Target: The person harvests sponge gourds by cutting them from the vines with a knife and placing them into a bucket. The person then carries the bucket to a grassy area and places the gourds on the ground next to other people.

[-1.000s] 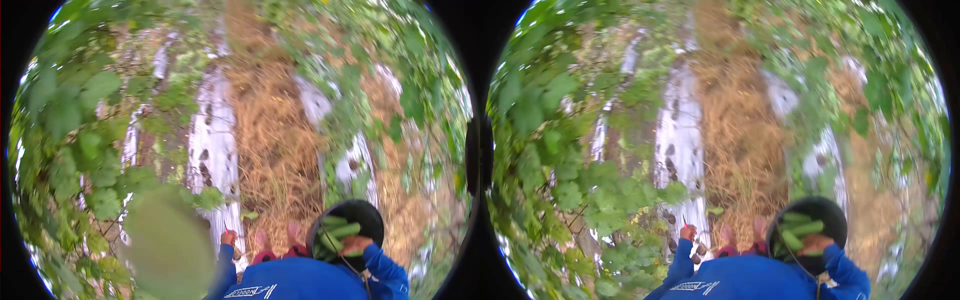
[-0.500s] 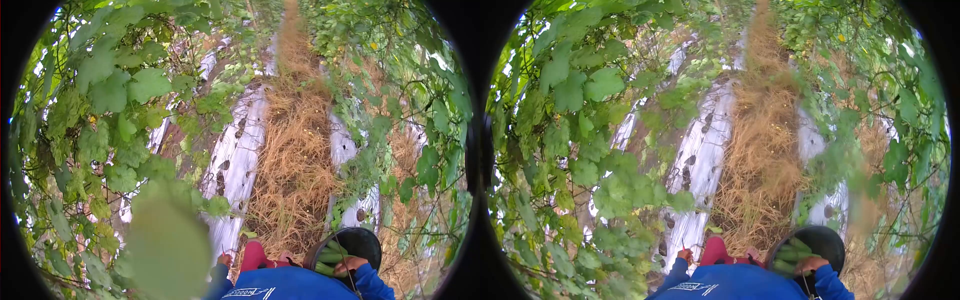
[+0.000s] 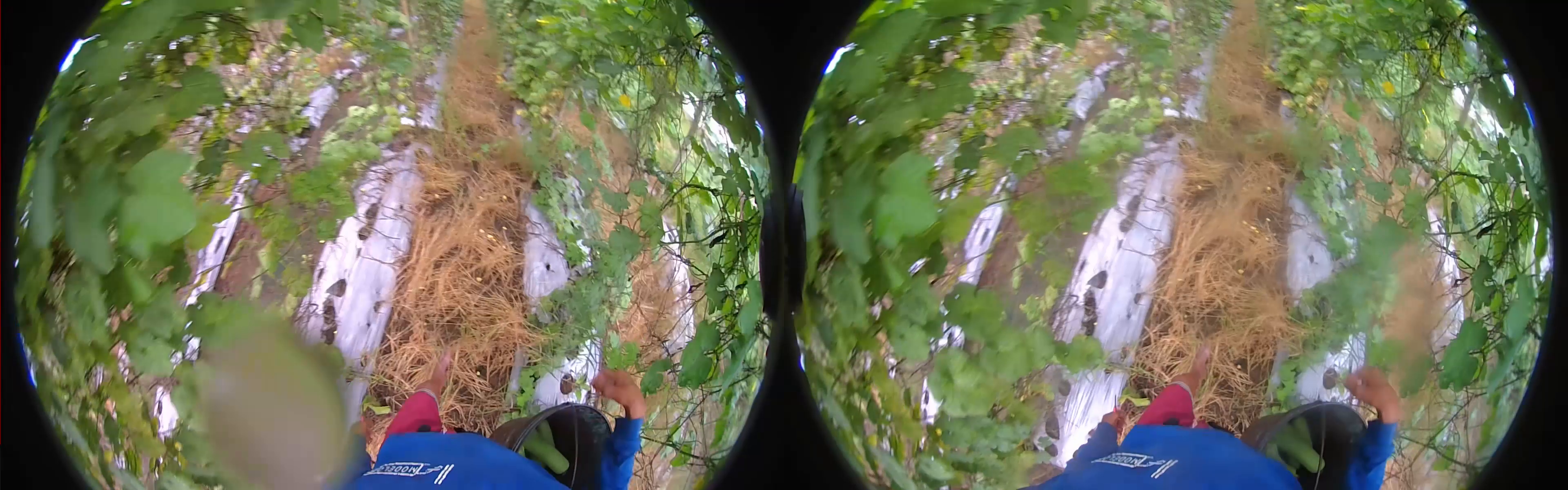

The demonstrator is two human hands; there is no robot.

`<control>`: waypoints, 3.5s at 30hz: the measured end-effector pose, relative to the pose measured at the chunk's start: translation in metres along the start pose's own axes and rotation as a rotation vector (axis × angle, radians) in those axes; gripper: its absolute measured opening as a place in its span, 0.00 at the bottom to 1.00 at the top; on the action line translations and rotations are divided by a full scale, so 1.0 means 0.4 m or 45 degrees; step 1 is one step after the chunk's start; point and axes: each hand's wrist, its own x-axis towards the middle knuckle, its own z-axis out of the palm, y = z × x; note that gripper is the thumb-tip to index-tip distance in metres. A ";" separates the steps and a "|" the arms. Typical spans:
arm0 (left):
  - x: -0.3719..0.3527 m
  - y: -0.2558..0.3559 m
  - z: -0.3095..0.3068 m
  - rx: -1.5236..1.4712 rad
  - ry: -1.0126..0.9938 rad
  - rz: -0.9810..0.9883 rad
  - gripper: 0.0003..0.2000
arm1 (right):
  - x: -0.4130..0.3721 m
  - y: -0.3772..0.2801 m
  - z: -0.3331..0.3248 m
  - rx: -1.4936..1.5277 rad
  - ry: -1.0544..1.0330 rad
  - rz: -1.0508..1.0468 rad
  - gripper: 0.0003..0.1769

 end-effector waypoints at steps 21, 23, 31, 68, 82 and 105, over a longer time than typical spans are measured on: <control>0.431 1.200 0.812 0.186 -0.345 0.713 0.06 | 0.753 0.021 -0.250 0.872 -0.186 0.158 0.25; 0.447 1.205 0.828 0.242 -0.285 0.625 0.06 | 0.863 0.031 -0.278 0.672 -0.332 0.107 0.33; 0.527 1.174 0.763 -0.186 0.084 -0.007 0.08 | 1.327 0.119 -0.450 0.725 -0.323 0.090 0.24; 0.906 3.043 2.286 0.415 -0.110 0.740 0.14 | 2.920 -0.272 -1.442 0.934 -0.211 0.077 0.27; 1.125 3.294 2.383 0.312 -0.087 0.424 0.08 | 3.786 -0.274 -1.708 0.835 -0.672 0.043 0.25; 1.533 4.146 3.083 0.631 0.062 0.360 0.17 | 4.582 -0.439 -2.017 0.964 -0.483 0.174 0.25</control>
